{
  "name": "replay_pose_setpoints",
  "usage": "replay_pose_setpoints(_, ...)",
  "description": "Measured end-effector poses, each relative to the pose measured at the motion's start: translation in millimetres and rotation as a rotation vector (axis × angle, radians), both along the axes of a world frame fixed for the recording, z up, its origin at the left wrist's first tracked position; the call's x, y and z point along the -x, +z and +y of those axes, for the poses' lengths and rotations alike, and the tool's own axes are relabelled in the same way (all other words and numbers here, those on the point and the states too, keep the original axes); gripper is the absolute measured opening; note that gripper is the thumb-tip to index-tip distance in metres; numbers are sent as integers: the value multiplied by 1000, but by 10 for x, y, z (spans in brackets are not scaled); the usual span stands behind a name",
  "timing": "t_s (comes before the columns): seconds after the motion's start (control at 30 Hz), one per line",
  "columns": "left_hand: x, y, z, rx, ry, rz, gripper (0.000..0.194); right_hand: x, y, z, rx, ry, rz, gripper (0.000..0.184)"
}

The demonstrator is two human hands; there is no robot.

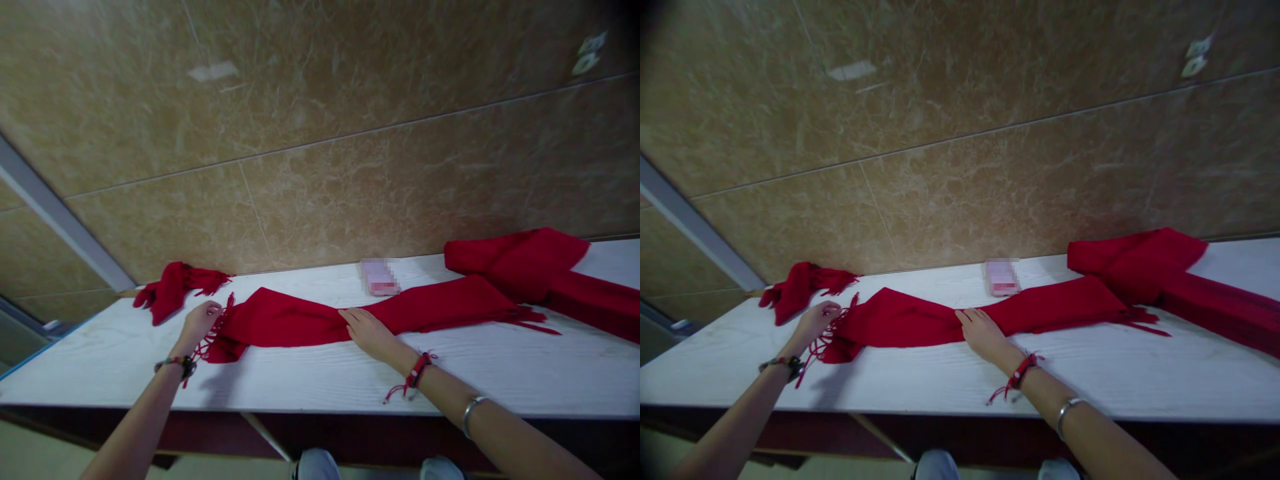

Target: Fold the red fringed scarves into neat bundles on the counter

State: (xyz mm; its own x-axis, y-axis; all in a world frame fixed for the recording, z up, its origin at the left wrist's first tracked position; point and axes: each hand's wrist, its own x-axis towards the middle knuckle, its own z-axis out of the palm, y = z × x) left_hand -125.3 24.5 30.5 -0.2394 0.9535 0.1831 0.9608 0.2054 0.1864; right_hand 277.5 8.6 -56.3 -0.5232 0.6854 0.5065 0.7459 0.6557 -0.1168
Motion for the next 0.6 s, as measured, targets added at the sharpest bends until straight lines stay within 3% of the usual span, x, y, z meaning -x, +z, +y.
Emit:
replay_pose_setpoints(0.1, 80, -124, -123, 122, -114, -18, 48, -7, -42, 20, -32, 10, 4, 37)
replay_pose_setpoints(0.2, 58, -237, -201, 174, -179, 40, 47, -10, -60, 30, -49, 19, -10, 38)
replay_pose_setpoints(0.3, 51, -244, -213, 176, -132, 50, 38, -10, -60, 30, -53, 17, -6, 39)
replay_pose_setpoints(0.6, 112, -106, -202, 56, 17, 134, 38, -20, -123, 57, -67, 7, 0, 39)
